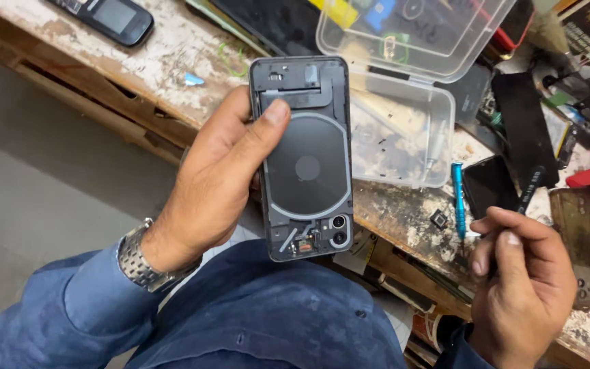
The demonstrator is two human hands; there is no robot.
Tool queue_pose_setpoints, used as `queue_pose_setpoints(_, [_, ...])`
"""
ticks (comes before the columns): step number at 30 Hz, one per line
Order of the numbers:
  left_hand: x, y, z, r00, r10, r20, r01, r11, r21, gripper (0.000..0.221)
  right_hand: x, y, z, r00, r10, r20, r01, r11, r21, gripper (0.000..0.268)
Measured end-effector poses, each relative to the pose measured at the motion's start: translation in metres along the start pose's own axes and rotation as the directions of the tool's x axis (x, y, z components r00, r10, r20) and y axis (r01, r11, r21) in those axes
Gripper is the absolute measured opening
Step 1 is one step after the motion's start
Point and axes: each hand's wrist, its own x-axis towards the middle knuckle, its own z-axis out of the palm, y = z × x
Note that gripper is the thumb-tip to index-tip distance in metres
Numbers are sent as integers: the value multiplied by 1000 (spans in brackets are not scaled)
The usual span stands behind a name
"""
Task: The person disassembles the back of a smartphone using a screwdriver and tweezers. They remove screws, lift a metal shield, and detach a small black component from the upper interior. The person then places the removed parts into a plastic container and reattaches the component to the phone.
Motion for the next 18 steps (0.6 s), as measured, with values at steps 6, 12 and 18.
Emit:
queue_pose_setpoints(6, [0, 5, 4, 997, -59, -42, 60, 998, 27, 36, 3, 0, -5, 996, -15, -82, 11, 998, -54, 16])
queue_pose_setpoints(12, [3, 2, 10, 948, -233, -217, 266, 954, 137, 31, 6, -1, -30, 972, -89, -219, 113, 988, 101, 25])
queue_pose_setpoints(18, [-1, -3, 5, 943, -212, -255, 257, 953, 159, 24, 6, -8, -36, 958, -123, -259, 153, 983, 100, 20])
